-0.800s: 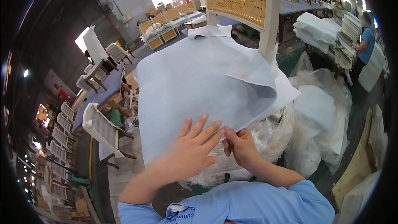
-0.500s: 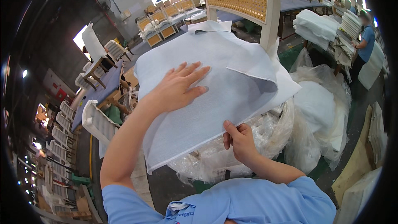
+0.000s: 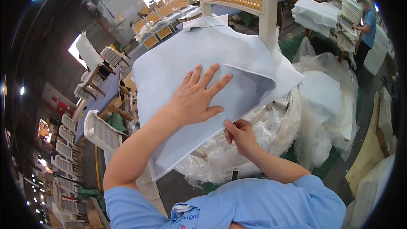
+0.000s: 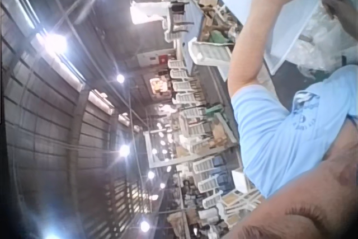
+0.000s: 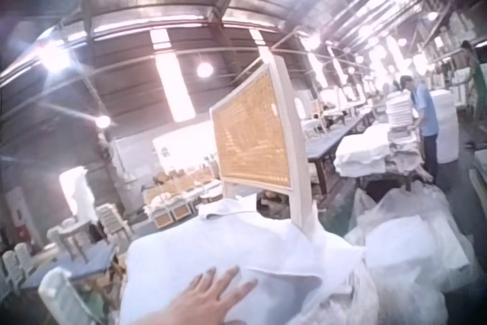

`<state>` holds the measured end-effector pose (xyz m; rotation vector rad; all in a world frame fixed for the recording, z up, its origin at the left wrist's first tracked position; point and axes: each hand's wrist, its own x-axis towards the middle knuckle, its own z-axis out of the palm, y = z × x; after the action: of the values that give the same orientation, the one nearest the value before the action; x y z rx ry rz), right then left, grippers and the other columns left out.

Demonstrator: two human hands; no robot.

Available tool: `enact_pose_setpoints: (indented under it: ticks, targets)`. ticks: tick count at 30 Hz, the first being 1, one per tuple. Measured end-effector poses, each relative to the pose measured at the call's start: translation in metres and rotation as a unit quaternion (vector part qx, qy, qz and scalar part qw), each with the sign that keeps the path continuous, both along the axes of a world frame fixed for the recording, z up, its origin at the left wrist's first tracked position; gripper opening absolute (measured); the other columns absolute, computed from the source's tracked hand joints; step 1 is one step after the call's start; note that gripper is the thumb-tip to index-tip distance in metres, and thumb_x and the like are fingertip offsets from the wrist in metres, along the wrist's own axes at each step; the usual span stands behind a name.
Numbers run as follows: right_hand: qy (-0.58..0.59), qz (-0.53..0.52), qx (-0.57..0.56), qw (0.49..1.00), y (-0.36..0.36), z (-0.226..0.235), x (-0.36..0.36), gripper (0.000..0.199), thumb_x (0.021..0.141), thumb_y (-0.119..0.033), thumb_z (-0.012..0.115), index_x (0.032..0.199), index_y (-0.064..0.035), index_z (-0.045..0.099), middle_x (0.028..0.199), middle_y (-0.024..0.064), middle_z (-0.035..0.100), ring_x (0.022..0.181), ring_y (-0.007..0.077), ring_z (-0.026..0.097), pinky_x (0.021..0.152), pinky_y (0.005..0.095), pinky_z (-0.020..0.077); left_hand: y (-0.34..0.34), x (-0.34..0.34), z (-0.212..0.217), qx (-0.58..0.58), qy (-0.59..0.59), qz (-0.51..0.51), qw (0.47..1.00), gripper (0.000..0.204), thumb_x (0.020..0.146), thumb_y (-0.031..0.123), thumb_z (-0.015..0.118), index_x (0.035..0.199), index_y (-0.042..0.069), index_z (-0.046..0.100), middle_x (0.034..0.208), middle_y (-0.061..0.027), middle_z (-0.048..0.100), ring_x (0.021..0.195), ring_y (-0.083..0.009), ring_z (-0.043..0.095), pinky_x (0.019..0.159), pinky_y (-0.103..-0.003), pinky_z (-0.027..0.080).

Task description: The person staples white fabric to the underside of a chair seat using a pneumatic staple gun. They then move the chair, retrieve a large sheet of white foam, and cut it to size with scissors before placing it on the chair seat.

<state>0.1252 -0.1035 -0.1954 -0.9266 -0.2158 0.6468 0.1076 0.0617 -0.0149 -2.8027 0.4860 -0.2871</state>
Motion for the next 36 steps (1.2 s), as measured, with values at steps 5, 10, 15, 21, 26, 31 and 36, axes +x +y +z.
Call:
enact_pose_setpoints:
  ticks: [5,10,15,21,26,31,36]
  targets:
    - [0.021,-0.029,0.025,0.999,0.025,-0.013,0.009,0.024,0.097,-0.02,0.073,0.082,-0.0052,0.061,0.063,0.0038,0.058,0.05,0.0121,0.049,0.047,0.0267,0.0374,-0.014,-0.001,-0.01,0.032,-0.047,0.016,0.998,0.103,0.078,0.043,0.084,0.162,0.023,0.028,0.16,-0.0236,0.032,0.136,-0.0555,0.044,0.114,-0.057,0.04]
    - [0.026,-0.061,0.032,0.997,0.041,-0.015,0.018,0.025,0.095,-0.016,0.074,0.08,-0.0039,0.059,0.062,0.0042,0.058,0.05,0.0116,0.049,0.047,0.0258,0.037,-0.023,0.0,-0.019,0.062,-0.075,0.035,0.995,0.112,0.071,0.037,0.089,0.162,0.017,0.027,0.157,-0.0272,0.034,0.132,-0.0553,0.047,0.11,-0.056,0.045]
    - [0.029,-0.073,0.047,0.996,0.046,-0.019,0.02,0.021,0.096,-0.014,0.073,0.082,-0.0036,0.061,0.064,0.0037,0.058,0.051,0.0104,0.049,0.048,0.025,0.0382,-0.024,0.003,-0.019,0.07,-0.075,0.038,0.994,0.113,0.07,0.036,0.089,0.162,0.016,0.027,0.157,-0.0281,0.035,0.132,-0.056,0.048,0.109,-0.056,0.045]
    - [0.016,-0.075,0.083,0.994,0.058,-0.027,0.025,0.017,0.1,-0.013,0.068,0.087,-0.003,0.064,0.066,0.0024,0.059,0.052,0.0094,0.049,0.048,0.0249,0.0384,-0.024,0.004,-0.018,0.065,-0.066,0.036,0.995,0.114,0.069,0.034,0.09,0.162,0.015,0.027,0.157,-0.0282,0.034,0.132,-0.0567,0.046,0.109,-0.056,0.044]
    - [0.036,-0.082,0.071,0.993,0.066,-0.033,0.027,0.016,0.1,-0.012,0.067,0.087,-0.0019,0.065,0.065,0.002,0.058,0.052,0.0086,0.048,0.049,0.0249,0.0361,-0.026,0.004,-0.016,0.069,-0.061,0.037,0.995,0.115,0.068,0.032,0.091,0.162,0.015,0.026,0.158,-0.0285,0.033,0.134,-0.0569,0.045,0.11,-0.056,0.044]
    - [-0.016,-0.092,0.09,0.992,0.059,-0.036,0.02,0.017,0.1,-0.012,0.067,0.087,-0.0021,0.064,0.064,0.0012,0.057,0.052,0.0078,0.047,0.049,0.0244,0.0359,-0.027,0.004,-0.015,0.068,-0.051,0.044,0.995,0.116,0.068,0.03,0.091,0.162,0.016,0.025,0.158,-0.0283,0.033,0.135,-0.0567,0.044,0.11,-0.056,0.044]
    - [-0.04,-0.091,0.101,0.99,0.053,-0.038,0.016,0.016,0.1,-0.013,0.067,0.089,-0.002,0.065,0.065,0.0006,0.057,0.053,0.0069,0.047,0.049,0.024,0.036,-0.026,0.004,-0.013,0.049,-0.043,0.042,0.997,0.116,0.068,0.028,0.091,0.162,0.016,0.025,0.157,-0.0278,0.034,0.135,-0.0568,0.045,0.11,-0.055,0.044]
